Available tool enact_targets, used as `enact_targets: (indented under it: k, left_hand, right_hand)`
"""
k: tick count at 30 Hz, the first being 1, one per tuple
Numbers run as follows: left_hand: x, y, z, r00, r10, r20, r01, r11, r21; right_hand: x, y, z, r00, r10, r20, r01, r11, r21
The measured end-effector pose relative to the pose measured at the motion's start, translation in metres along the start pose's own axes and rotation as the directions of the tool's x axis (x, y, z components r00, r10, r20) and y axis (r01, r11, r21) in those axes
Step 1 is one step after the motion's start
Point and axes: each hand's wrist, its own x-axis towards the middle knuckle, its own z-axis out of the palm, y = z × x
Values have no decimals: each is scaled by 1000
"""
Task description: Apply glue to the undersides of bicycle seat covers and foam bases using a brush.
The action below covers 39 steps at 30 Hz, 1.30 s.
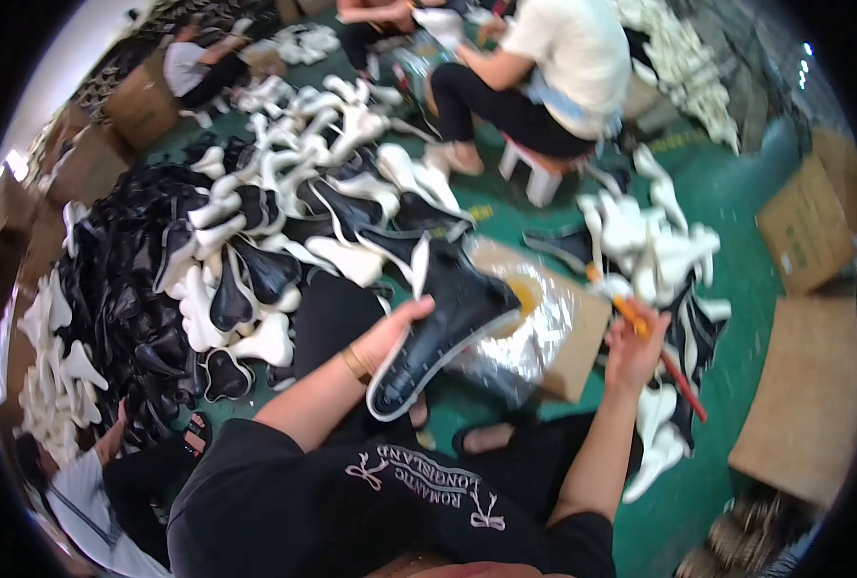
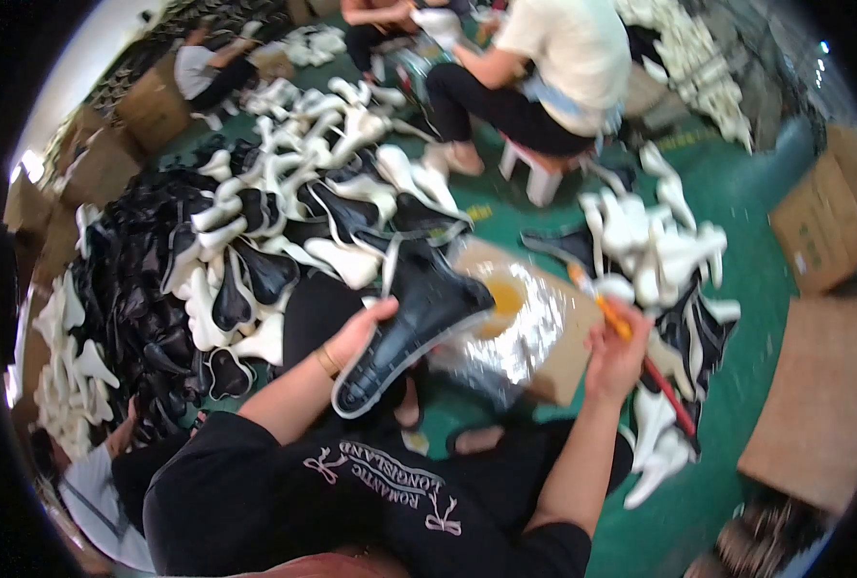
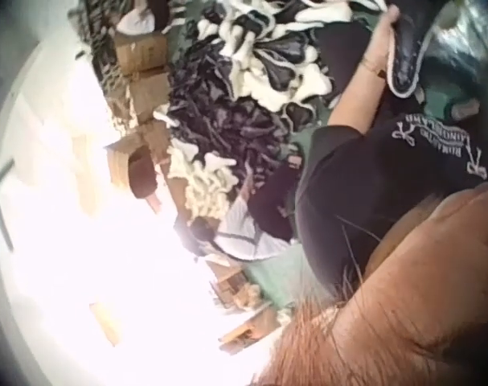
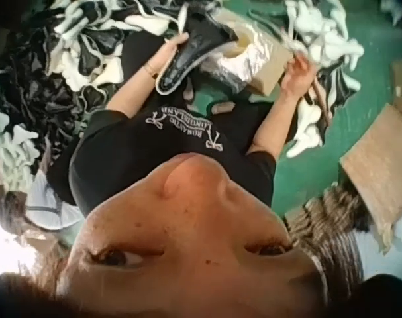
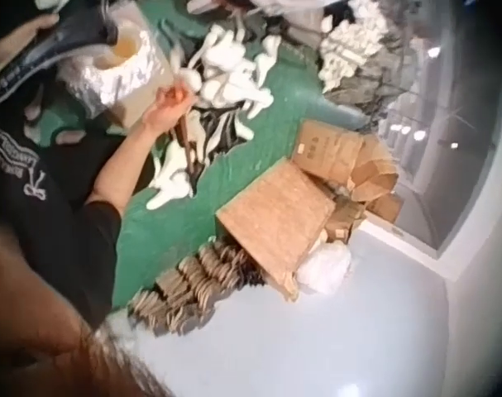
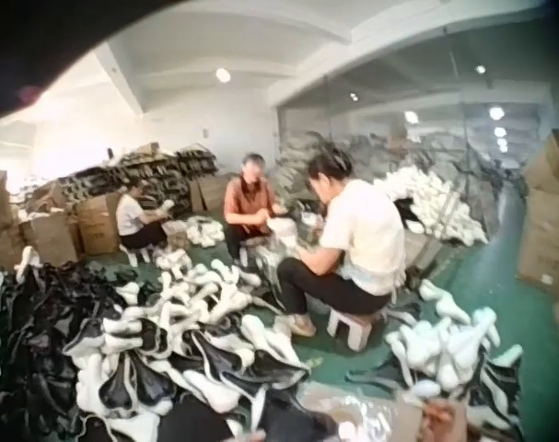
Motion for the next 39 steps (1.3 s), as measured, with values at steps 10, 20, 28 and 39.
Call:
enact_targets:
  k: [10, 20, 28, 39]
  left_hand:
    - [-10, 18, -3, 978, 59, -199, 30, 908, 419]
    - [-2, 11, -6, 998, 56, 16, -55, 804, 592]
    - [-12, 32, 5, 987, -54, -150, 100, 945, 312]
    - [-10, 36, 26, 983, -131, -128, 175, 879, 443]
  right_hand:
    - [17, 24, 9, 993, 49, 110, 11, 872, -489]
    - [19, 65, 11, 967, 69, 247, 116, 739, -663]
    - [27, 71, 16, 983, 102, 150, 32, 718, -695]
    - [30, 78, 41, 963, 158, 216, 109, 508, -855]
